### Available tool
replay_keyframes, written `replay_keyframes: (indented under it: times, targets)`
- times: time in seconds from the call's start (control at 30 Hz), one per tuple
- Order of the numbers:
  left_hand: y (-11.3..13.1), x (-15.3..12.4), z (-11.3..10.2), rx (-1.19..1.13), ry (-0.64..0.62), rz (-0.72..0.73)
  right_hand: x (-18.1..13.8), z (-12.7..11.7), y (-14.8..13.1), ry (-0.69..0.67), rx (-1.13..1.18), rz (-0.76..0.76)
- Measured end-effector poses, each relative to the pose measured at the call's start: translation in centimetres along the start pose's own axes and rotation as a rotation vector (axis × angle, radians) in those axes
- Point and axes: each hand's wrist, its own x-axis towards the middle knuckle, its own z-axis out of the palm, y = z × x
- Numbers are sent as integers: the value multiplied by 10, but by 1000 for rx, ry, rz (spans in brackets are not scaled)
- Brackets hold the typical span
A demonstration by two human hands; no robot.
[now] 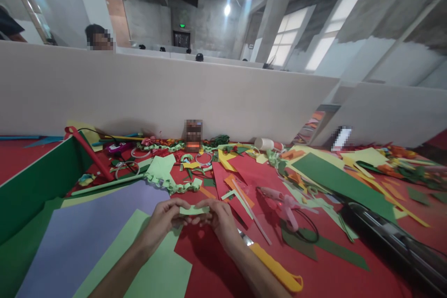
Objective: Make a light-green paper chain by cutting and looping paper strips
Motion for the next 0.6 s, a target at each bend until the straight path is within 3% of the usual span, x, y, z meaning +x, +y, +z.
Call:
replay_keyframes:
  times: [0.23, 0.4, 0.6]
  targets:
    - [-4, 4, 1, 154, 77, 34, -8, 4, -5, -1, -521, -223]
    - [-14, 10, -6, 160, 91, 60, -7, 1, -1, -12, -560, -214]
    - [-9, 9, -8, 103, 78, 31, -6, 0, -3, -50, -548, -208]
